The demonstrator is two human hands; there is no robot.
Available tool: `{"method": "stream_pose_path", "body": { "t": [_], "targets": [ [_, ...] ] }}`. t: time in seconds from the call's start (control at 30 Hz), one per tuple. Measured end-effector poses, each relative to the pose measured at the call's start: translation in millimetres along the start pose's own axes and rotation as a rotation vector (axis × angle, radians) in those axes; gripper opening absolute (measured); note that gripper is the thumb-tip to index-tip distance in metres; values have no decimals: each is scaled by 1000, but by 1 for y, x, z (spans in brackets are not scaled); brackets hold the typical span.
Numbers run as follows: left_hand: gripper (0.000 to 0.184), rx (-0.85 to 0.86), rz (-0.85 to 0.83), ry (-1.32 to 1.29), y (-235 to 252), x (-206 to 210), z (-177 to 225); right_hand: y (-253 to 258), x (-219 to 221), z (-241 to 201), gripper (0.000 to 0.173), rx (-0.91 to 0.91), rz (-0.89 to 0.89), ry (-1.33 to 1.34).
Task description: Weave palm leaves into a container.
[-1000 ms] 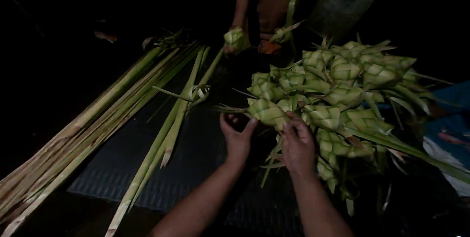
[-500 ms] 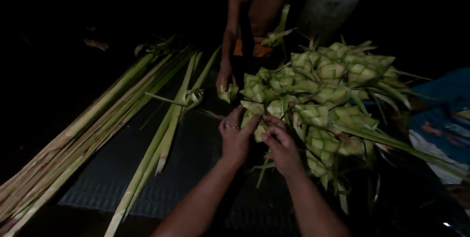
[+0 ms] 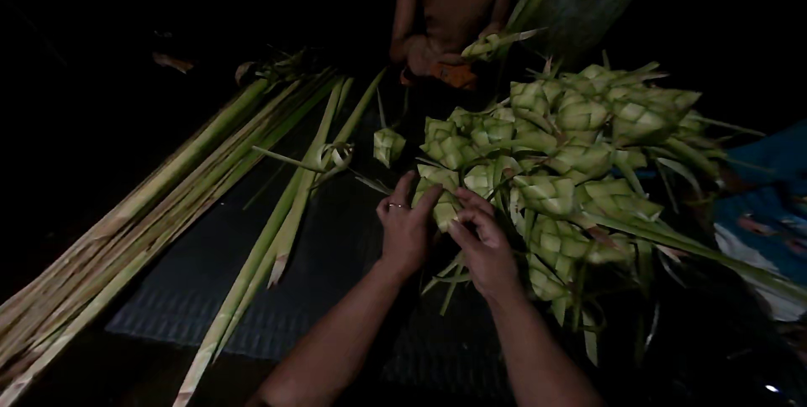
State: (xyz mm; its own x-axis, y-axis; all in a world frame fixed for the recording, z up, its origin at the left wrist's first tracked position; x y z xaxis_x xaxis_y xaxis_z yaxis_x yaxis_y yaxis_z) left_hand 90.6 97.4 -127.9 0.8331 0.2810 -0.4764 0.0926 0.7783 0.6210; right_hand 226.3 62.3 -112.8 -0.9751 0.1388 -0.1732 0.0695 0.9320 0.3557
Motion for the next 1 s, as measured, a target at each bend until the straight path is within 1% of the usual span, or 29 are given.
{"method": "stream_pose_path", "body": {
  "t": [0.03,0.07,0.1,0.13,0.17,0.2,0.23,0.3,0.37,0.43,0.5,0.57,0.63,0.7,0.77,0.83,0.9,0.93,0.97,1.0],
  "targets": [
    [60,-37,-27,-43,2,-2,0,-1,-2,-3,16,-43,24,-1],
    [66,-75,-41,-94,3,-5,-1,-1,-4,-7,23,-83,51,-17],
    [73,-105,-34,-152,5,-7,-1,-1,-7,-9,32,-114,81,-54],
    [80,-137,-21,-224,5,-11,0,0,-9,-9,36,-142,109,-102],
    [85,-168,-16,-305,5,-14,1,1,-11,-8,35,-168,132,-146],
    [89,-206,-30,-399,4,-16,1,2,-12,-6,30,-188,146,-177],
    [90,-255,-68,-478,3,-17,2,3,-13,-4,24,-197,158,-195],
    [92,-316,-172,-540,3,-18,2,3,-13,-3,18,-218,166,-212],
    [97,-316,-236,-547,3,-16,0,2,-12,-1,20,-231,161,-222],
    [102,-323,-271,-550,2,-16,0,2,-13,-2,24,-204,159,-258],
    [102,-324,-297,-507,3,-19,3,2,-14,-3,28,-184,160,-307],
    [98,-273,-297,-422,4,-21,9,0,-15,-7,28,-187,175,-347],
    [100,-163,-276,-336,4,-23,13,-1,-16,-10,28,-178,180,-368],
    [104,-77,-267,-263,5,-26,15,-2,-17,-12,27,-172,176,-317],
    [103,-19,-264,-210,5,-27,18,-2,-17,-14,24,-193,170,-233],
    [103,45,-195,-166,2,-25,21,-3,-17,-16,21,-226,156,-171],
    [95,169,-4,-156,-3,-22,23,-4,-15,-15,18,-235,154,-175],
    [87,238,72,-172,-7,-21,24,-5,-13,-14,16,-228,157,-186],
    [77,290,91,-201,-9,-19,26,-6,-12,-13,11,-216,161,-198],
    [66,338,75,-235,-11,-16,27,-6,-11,-13,5,-190,171,-205]
  ]
}}
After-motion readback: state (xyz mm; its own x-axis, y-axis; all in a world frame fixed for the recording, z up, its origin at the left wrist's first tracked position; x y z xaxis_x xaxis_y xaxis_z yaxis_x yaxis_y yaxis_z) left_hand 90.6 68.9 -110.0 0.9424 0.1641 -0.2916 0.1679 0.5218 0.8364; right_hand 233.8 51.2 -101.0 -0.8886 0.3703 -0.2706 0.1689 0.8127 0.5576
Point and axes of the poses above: each hand's wrist, its own y-axis towards the middle knuckle, its own x-axis out of the palm, z = x × y, the point moved 3 cm from there along y, towards the middle knuckle, and after that the axes turned 9 degrees about -y, right-handed, at the moved point
